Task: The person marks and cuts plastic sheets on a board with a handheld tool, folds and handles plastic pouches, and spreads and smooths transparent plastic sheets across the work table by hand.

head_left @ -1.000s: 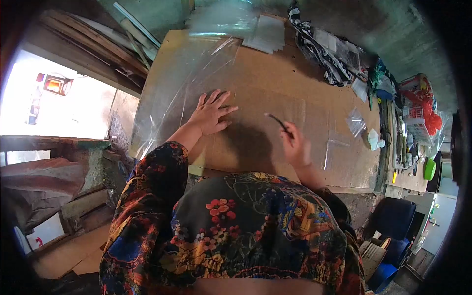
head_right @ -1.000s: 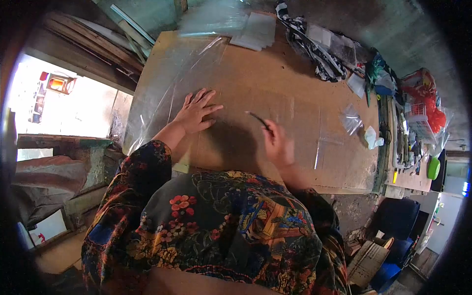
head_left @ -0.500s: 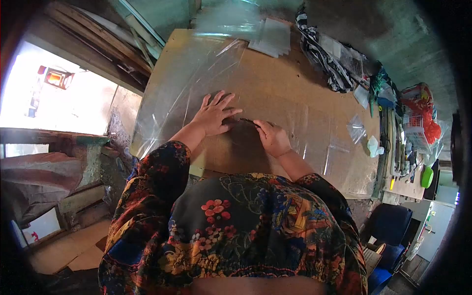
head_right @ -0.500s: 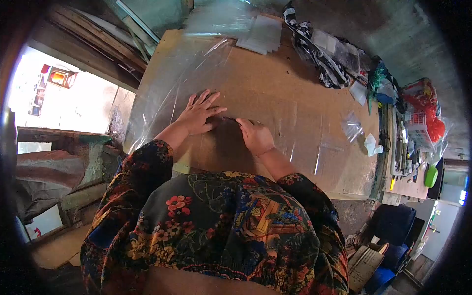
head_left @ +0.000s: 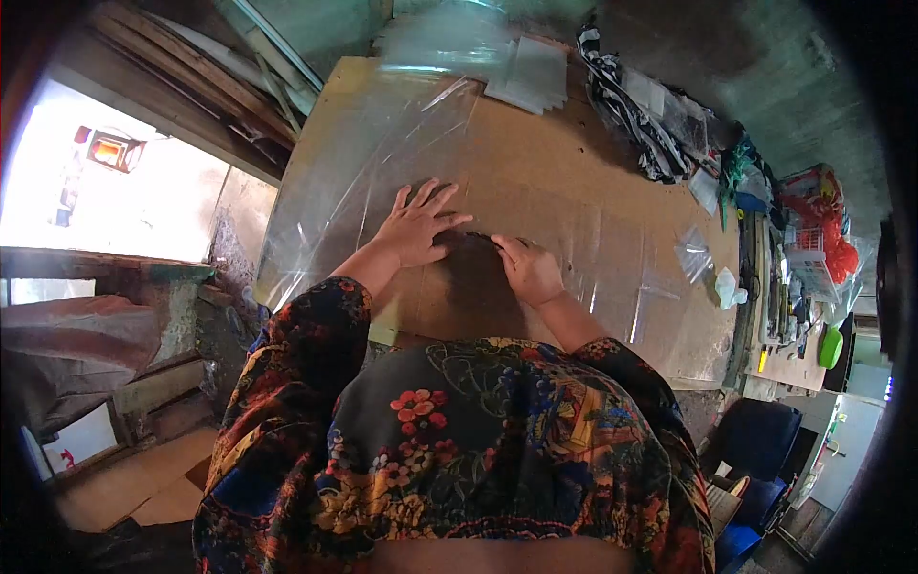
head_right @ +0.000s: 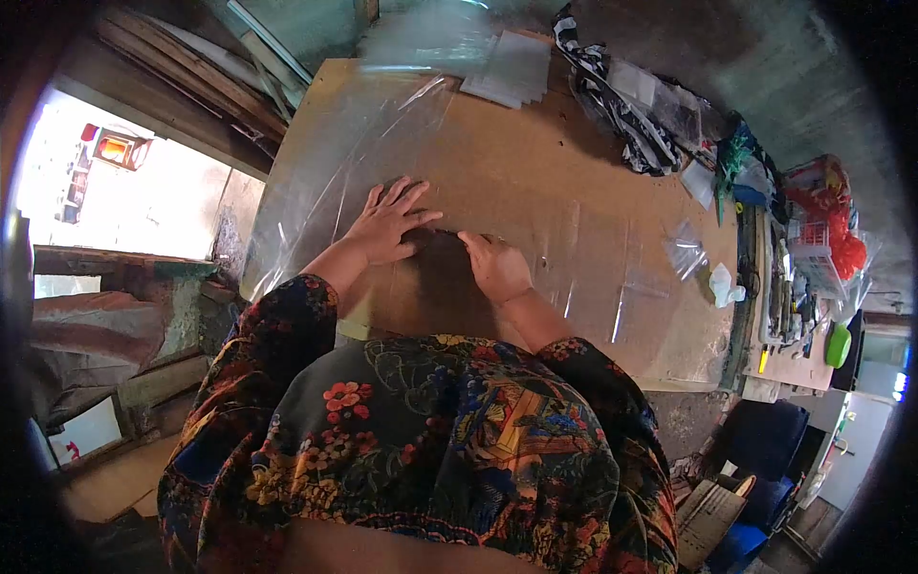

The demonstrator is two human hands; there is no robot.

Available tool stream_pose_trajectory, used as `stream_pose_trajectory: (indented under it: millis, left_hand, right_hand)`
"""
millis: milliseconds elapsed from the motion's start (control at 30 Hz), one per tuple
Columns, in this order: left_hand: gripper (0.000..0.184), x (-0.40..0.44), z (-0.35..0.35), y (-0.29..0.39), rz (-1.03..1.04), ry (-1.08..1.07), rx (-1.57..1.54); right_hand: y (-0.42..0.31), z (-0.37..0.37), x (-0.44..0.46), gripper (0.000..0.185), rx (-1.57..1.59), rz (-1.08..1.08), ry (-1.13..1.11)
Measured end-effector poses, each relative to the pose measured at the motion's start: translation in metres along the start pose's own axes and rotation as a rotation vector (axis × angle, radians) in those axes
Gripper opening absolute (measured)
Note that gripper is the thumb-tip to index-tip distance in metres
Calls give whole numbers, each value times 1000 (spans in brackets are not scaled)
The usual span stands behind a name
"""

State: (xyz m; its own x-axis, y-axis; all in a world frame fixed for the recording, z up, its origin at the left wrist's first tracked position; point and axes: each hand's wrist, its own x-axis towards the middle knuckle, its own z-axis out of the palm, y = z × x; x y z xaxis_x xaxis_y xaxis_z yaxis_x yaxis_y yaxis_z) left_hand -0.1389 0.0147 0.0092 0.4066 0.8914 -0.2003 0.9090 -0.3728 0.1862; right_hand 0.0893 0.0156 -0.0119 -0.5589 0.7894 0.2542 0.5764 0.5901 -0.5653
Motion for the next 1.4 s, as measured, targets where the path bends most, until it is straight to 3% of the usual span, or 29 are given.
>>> stream_pose_trajectory:
  millis: [133, 233, 300, 500, 567, 633, 833, 933, 967, 1000, 1033, 1133, 1167, 1200, 1233, 1300, 1400]
  left_hand:
    - [52, 0, -1, 0, 6, 3, 19]
    - [49, 0, 4, 0, 29, 85, 8]
    - [48, -1, -1, 2, 37, 73, 35]
    - [48, 2, 1, -2, 111, 110, 54]
    - [48, 0, 1, -4, 144, 157, 32]
    - [46, -4, -3, -2, 165, 313, 65]
    - [45, -20, 0, 26, 110, 169, 145]
    - [47, -21, -3, 34, 67, 174, 143]
    - [47, -21, -2, 36, 109, 174, 133]
    - [50, -22, -1, 37, 97, 229, 126]
    - [53, -19, 2, 44, 85, 285, 119]
    - [58, -12, 16, 77, 164, 404, 7]
    - [58, -9, 20, 92, 185, 405, 2]
    - [59, -6, 21, 114, 241, 255, 1]
    - [60, -3, 22, 133, 290, 106, 4]
    - [56, 6, 36, 154, 283, 95, 0]
    - [45, 13, 44, 163, 231, 114, -47]
  right_hand:
    - [-2, -5, 2, 23, 30, -20, 32]
    - [-8, -23, -7, 24, 56, 30, 227]
    - [2, -34, -24, 24, 488, 298, 405]
    - [46, -103, -116, 22, 714, 527, 814]
    - [57, -126, -154, 21, 630, 669, 905]
    - [56, -146, -186, 20, 672, 644, 1014]
    - [80, -182, -255, 23, 472, 820, 1216]
    - [98, -192, -285, 27, 356, 796, 1288]
    - [114, -195, -301, 26, 285, 842, 1255]
    - [160, -185, -342, 25, 429, 662, 1295]
    - [153, -192, -337, 21, -248, 784, 1075]
    - [136, -209, -319, 23, -294, 1003, 1014]
    - [141, -212, -319, 23, -329, 1093, 887]
    - [148, -215, -322, 24, -357, 1175, 756]
    - [157, -217, -327, 24, -360, 1178, 765]
    - [174, -220, -331, 23, -568, 1127, 615]
    - [185, -230, -330, 23, -488, 1229, 522]
